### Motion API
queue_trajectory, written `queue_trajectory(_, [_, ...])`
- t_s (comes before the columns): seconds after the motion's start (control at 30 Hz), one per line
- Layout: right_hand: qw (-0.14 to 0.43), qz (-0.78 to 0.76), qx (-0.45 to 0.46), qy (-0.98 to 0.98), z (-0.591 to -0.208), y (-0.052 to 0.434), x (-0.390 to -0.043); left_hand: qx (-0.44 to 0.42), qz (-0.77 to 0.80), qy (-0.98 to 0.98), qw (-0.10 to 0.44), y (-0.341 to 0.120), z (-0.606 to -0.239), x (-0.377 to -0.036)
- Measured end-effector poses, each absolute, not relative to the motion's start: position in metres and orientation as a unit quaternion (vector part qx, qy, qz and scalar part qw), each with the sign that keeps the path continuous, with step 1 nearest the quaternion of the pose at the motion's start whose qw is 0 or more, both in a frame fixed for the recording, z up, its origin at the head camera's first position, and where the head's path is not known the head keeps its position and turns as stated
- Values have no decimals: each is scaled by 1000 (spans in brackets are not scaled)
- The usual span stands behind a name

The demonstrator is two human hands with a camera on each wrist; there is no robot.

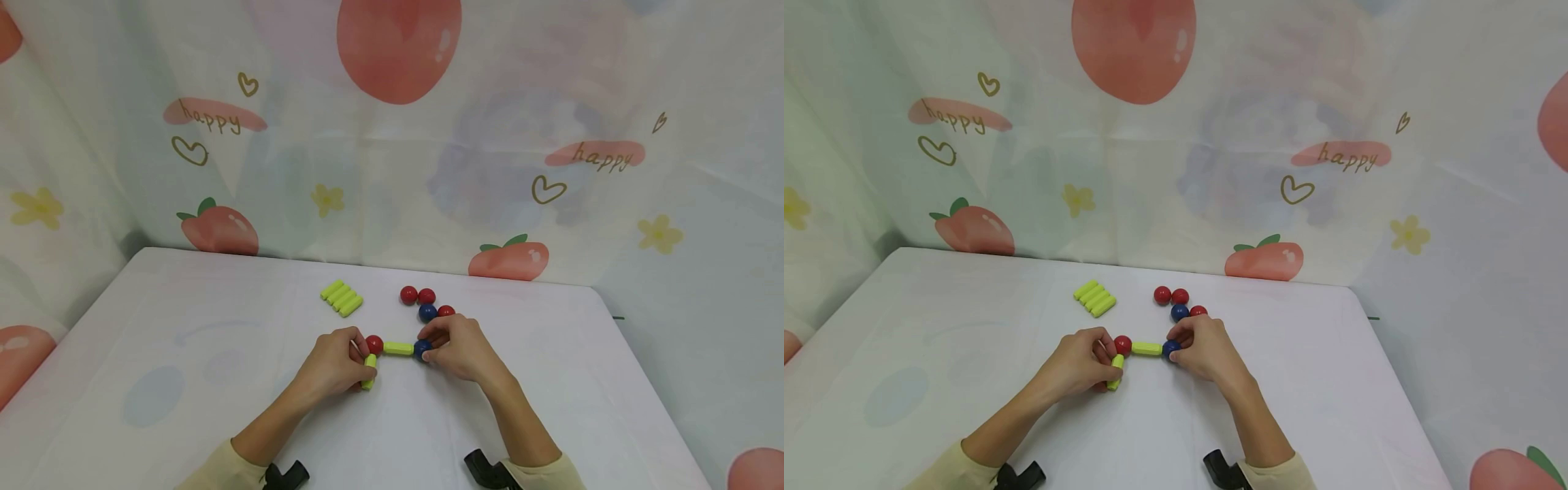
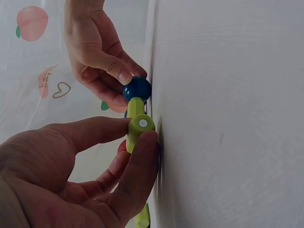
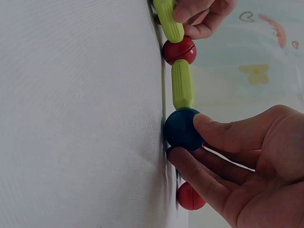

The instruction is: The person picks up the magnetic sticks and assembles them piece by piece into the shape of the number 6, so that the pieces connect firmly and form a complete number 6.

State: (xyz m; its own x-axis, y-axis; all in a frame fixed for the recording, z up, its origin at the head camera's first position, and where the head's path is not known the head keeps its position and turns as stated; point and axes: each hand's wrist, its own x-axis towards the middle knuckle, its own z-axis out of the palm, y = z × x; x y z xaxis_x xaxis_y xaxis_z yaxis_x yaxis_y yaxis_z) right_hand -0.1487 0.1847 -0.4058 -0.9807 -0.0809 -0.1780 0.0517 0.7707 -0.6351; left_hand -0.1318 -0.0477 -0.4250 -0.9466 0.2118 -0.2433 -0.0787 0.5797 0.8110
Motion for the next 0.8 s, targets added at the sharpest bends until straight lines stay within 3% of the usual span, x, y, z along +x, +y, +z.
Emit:
queue_trajectory(0.5, [91,-342,-16,935,-405,186,-149,45,442,883,153,-50,-422,-134])
queue_trajectory(0.8, [95,-346,-16,933,-406,186,-148,78,382,911,137,-57,-410,-157])
